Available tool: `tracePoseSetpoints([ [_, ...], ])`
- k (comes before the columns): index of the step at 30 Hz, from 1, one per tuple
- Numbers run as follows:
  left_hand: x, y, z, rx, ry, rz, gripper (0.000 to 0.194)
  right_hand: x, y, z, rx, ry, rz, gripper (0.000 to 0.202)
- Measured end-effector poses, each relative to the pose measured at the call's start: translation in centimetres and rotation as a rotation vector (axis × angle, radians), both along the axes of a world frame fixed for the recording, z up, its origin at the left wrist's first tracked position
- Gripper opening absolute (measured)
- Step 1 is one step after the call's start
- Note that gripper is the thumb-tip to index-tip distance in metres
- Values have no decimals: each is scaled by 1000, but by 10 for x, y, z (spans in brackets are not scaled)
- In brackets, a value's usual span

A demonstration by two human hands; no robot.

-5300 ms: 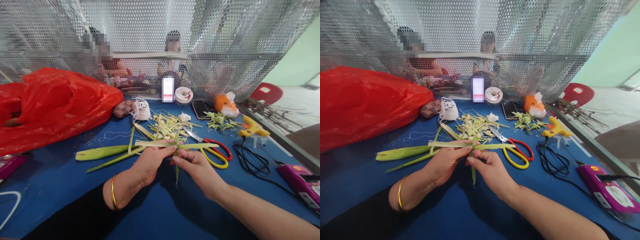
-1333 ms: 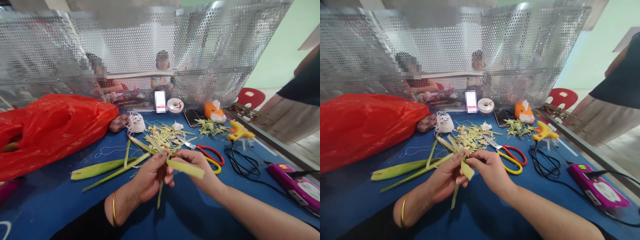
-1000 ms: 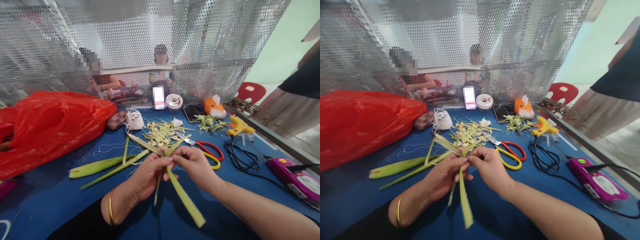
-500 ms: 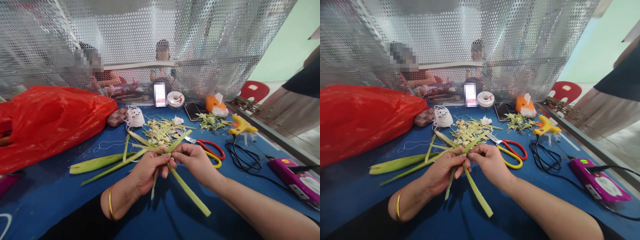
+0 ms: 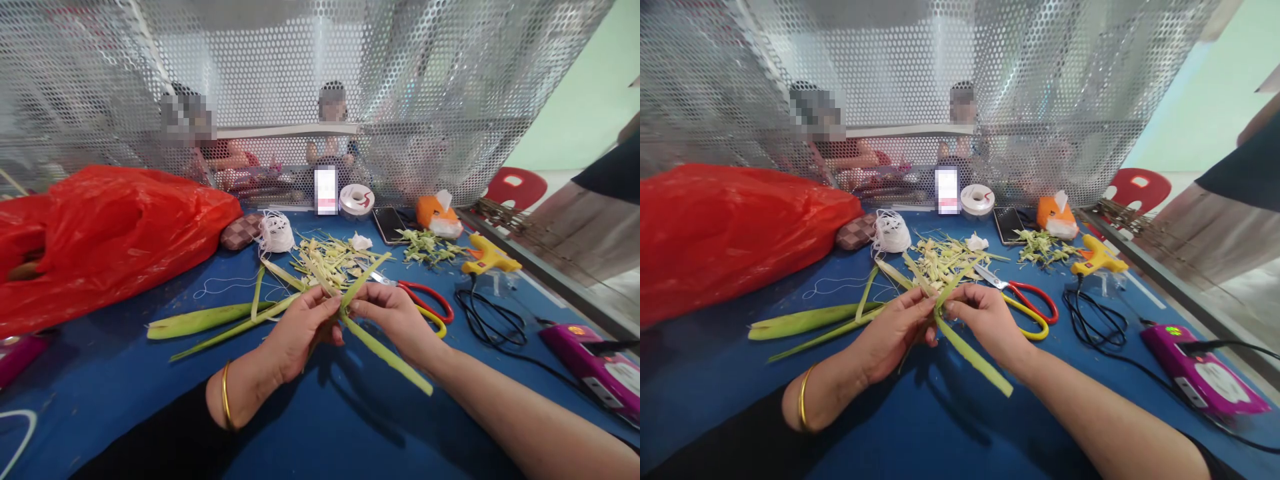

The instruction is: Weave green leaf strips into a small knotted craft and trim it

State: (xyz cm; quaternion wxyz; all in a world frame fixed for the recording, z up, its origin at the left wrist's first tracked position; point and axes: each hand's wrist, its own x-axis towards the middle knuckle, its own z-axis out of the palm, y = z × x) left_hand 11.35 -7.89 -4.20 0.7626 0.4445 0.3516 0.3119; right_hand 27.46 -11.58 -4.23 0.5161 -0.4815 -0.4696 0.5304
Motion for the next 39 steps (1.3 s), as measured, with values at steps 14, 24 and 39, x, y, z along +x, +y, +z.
tracePoseSetpoints([
  [14,5,-7,-8,91,32,141,27,-10,-1,-3,-16,30,-12,17],
  [24,-3,-2,9,-78,-62,-125,30,11,13,-11,-88,157,155,19],
  [39,-1,-8,4,-28,-11,-57,36,26,0,20,472,-746,-371,19],
])
